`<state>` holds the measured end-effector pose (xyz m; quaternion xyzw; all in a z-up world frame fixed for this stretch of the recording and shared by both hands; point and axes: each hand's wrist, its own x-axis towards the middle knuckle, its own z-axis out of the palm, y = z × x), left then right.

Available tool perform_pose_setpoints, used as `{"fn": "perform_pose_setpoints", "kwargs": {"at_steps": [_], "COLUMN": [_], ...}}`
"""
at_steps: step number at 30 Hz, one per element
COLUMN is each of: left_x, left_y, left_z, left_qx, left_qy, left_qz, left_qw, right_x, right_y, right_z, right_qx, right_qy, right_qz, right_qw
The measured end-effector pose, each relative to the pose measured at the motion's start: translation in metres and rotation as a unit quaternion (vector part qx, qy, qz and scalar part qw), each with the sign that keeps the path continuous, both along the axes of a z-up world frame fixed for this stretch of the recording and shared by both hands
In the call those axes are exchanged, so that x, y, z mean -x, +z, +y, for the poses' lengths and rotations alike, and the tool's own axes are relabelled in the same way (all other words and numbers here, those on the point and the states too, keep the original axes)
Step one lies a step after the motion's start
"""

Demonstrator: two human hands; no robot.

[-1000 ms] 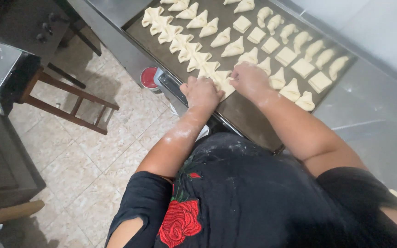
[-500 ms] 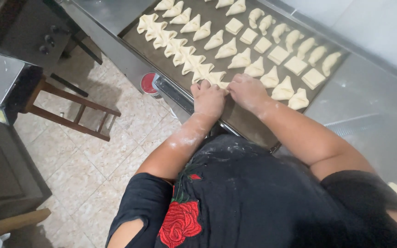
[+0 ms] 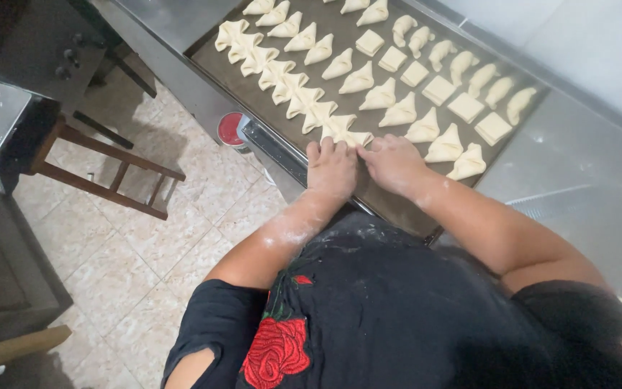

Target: The person is picking up individual pieces of cut dough and arranging them in rows on a large metal baking tray.

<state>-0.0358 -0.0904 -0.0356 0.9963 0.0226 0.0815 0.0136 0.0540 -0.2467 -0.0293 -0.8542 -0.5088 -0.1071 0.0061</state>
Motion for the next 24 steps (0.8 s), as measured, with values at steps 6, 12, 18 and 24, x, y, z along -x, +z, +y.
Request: {"fn": "perform_pose_setpoints", "kwargs": {"at_steps": [6, 12, 18, 24], "left_x": [-0.015, -0.014, -0.013, -0.012], "left_y": [-0.01, 0.004, 0.009, 0.008], "left_z": [0.004, 0.005, 0.007, 0.006], "left_qx": [0.034, 0.062, 0.061, 0.008], "left_qy": [0.016, 0.018, -0.007, -0.029], "left_qz": [0.065, 0.116, 0.127, 0.147], "left_qw": [0.997, 0.991, 0.99, 0.989], "right_x": [0.005, 0.01, 0.014, 0.026], "right_y": [0.009, 0.038, 0.056, 0.073], "right_z": [0.003, 0.01, 0.011, -0.019], "right_qx": [0.046, 0.113, 0.116, 0.107], "right_qy": [-0.05, -0.089, -0.151, -0.16], "right_qz": [0.124, 0.208, 0.307, 0.339], "right_qw": [0.99, 0.968, 0.932, 0.921]}}
